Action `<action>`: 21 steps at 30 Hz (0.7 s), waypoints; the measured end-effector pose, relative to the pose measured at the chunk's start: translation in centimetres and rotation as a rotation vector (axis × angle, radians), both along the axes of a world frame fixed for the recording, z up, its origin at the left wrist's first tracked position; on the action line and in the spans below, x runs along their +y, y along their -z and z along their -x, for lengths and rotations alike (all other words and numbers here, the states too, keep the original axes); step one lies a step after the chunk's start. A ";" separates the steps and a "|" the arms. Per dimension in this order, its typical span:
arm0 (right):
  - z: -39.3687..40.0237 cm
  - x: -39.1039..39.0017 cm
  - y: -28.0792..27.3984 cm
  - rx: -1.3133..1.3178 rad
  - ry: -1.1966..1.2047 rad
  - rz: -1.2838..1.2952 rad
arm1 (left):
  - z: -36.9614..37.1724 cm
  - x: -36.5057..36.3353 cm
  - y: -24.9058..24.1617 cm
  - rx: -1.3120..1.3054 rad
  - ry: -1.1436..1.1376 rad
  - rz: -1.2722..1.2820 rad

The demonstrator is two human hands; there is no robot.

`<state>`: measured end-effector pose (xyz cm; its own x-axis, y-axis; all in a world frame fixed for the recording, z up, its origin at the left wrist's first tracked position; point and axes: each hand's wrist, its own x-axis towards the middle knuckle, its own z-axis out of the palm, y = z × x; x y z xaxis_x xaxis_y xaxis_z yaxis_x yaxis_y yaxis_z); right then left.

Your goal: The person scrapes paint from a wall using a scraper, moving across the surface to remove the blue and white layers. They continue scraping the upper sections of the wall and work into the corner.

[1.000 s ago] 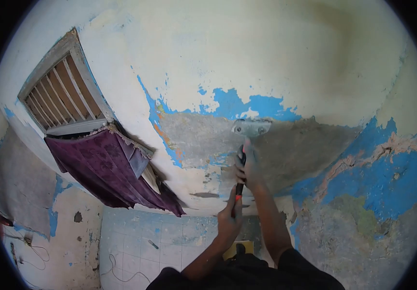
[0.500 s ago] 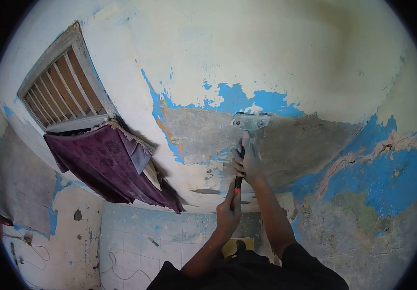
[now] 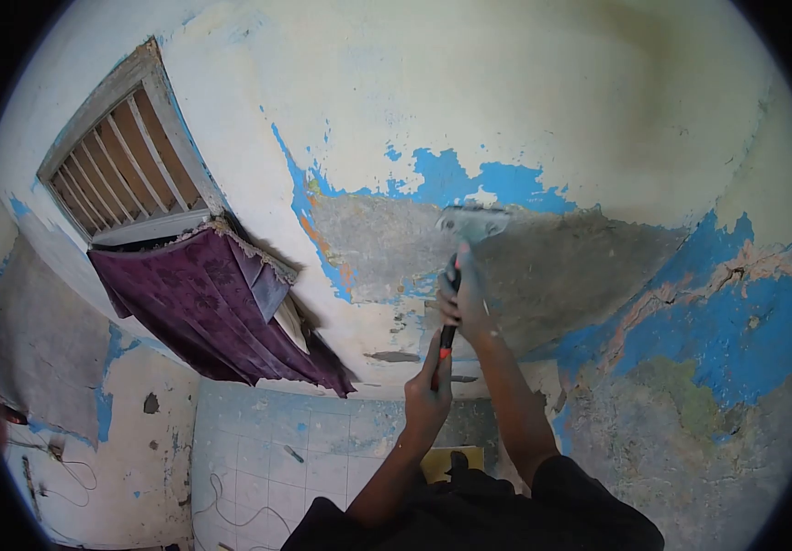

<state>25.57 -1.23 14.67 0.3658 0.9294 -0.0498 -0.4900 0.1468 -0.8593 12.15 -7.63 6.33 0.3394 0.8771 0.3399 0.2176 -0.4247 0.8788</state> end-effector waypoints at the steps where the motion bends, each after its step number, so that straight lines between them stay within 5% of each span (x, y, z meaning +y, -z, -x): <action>1: 0.1 0.2 0.9 -0.010 -0.030 0.006 | 0.2 -0.5 1.1 -0.052 -0.017 -0.009; 4: 0.2 0.2 2.4 -0.010 -0.042 0.006 | 0.0 -0.3 2.9 -0.116 -0.038 -0.072; 9: -4.5 0.1 -7.7 0.013 0.061 -0.228 | -3.3 3.1 -7.6 -0.027 0.102 -0.170; 11: -5.2 -0.4 -9.0 0.021 0.078 -0.246 | -3.9 3.3 -8.1 -0.061 0.155 -0.192; 13: -5.3 -0.8 -7.9 -0.011 0.118 -0.180 | -4.2 3.3 -6.4 -0.102 0.215 -0.134; 17: -4.1 -1.4 1.1 0.006 0.093 0.016 | -2.8 1.3 4.0 -0.252 0.342 0.368; 21: -1.3 -1.5 6.7 -0.018 -0.016 0.089 | 0.1 -1.6 7.4 -0.358 0.302 0.638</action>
